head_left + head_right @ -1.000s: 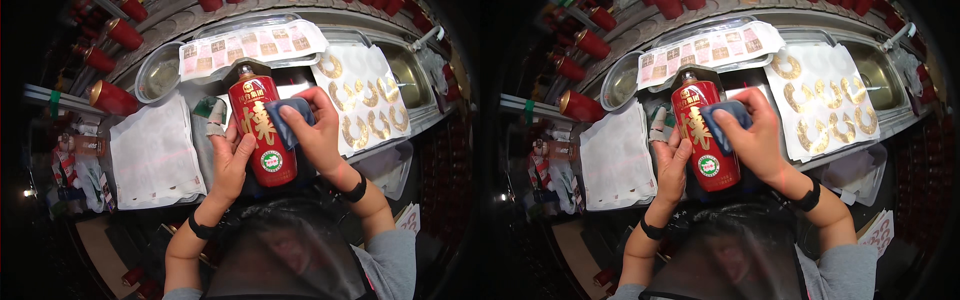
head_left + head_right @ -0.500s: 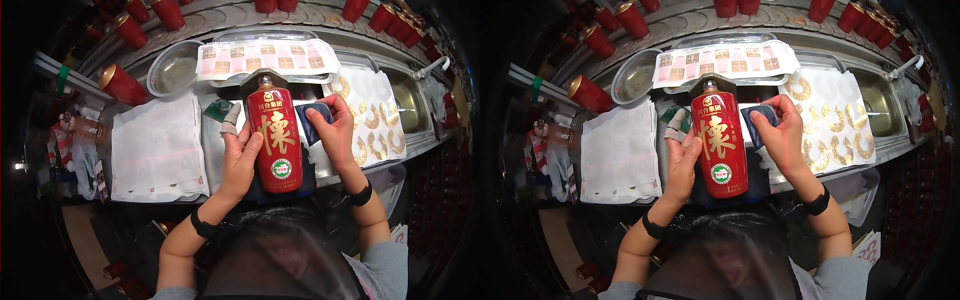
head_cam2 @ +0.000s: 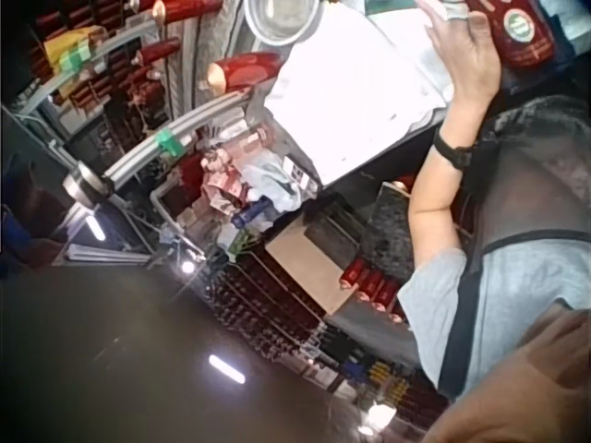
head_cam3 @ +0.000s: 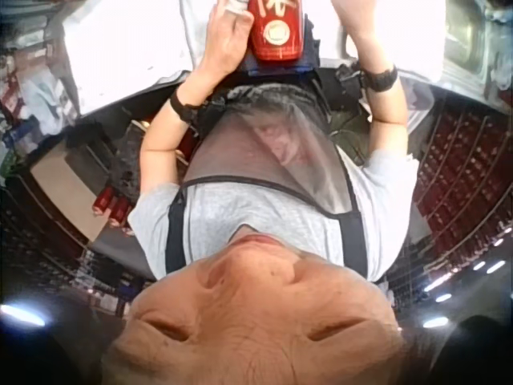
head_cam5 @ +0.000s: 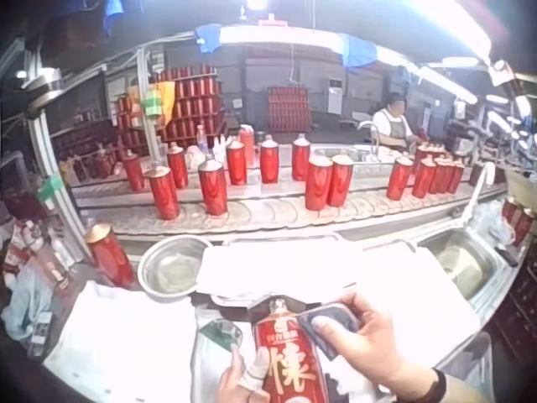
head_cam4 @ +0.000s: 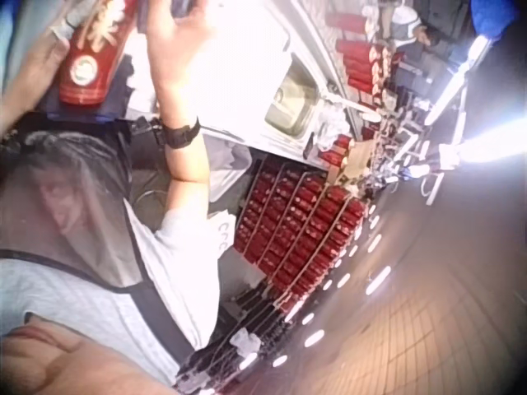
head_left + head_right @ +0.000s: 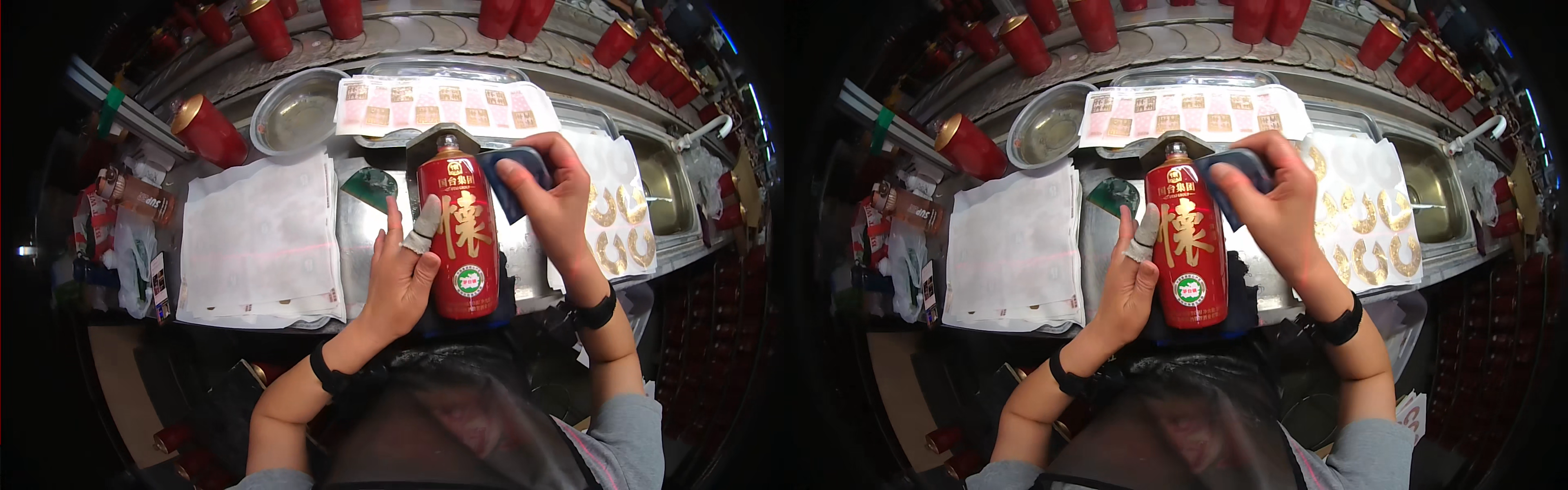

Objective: Applying stickers and labels manually onto large red and gold liquor containers and wiping them with a cloth.

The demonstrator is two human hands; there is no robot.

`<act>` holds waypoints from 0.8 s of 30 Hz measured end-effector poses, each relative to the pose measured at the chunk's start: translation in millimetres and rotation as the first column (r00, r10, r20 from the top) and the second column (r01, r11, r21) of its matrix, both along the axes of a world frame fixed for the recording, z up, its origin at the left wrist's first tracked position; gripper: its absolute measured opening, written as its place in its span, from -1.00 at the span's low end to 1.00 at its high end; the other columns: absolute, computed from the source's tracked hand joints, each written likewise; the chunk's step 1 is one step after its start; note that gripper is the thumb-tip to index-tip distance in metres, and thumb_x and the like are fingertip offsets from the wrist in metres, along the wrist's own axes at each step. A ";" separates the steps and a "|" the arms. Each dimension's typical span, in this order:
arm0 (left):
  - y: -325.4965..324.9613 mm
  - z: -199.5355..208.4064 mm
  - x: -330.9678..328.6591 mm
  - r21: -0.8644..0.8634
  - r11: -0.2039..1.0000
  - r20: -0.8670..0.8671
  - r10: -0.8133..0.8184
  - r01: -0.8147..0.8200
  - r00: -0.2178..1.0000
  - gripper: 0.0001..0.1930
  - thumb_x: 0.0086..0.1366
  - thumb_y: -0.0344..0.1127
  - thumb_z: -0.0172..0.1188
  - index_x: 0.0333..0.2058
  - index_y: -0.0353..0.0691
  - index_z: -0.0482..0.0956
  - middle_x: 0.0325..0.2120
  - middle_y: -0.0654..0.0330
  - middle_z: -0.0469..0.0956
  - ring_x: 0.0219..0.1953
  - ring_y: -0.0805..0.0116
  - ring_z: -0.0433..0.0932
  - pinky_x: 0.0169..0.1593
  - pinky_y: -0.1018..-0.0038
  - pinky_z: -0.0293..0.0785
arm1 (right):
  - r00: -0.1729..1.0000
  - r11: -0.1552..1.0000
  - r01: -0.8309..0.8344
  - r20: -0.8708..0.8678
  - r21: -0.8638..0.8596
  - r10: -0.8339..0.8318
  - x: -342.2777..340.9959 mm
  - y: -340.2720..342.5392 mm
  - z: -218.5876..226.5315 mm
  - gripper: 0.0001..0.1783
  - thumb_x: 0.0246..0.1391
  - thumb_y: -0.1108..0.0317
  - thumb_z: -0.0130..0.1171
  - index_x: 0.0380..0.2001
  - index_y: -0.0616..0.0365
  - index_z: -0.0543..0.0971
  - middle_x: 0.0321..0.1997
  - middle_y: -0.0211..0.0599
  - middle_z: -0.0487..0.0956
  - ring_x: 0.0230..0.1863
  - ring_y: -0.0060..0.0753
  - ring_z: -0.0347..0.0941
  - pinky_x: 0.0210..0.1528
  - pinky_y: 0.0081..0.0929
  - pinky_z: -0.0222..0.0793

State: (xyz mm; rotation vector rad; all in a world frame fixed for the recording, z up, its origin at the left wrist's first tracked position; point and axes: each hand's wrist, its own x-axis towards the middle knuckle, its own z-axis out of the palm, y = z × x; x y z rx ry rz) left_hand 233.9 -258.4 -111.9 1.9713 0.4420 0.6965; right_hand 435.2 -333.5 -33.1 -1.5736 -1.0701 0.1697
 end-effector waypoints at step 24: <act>-28.6 5.3 -36.7 -0.373 0.928 0.078 0.016 0.014 0.997 -0.22 0.49 0.10 -0.23 0.39 -0.41 -0.21 0.42 -0.06 -0.14 0.45 0.08 -0.09 0.44 0.24 -0.17 | 0.861 0.943 -0.332 0.400 -0.021 0.313 -42.8 -38.5 1.4 -0.71 -0.36 0.54 0.25 -0.40 0.13 0.56 -0.44 -0.25 0.50 -0.39 -0.08 0.44 -0.32 -0.29 0.38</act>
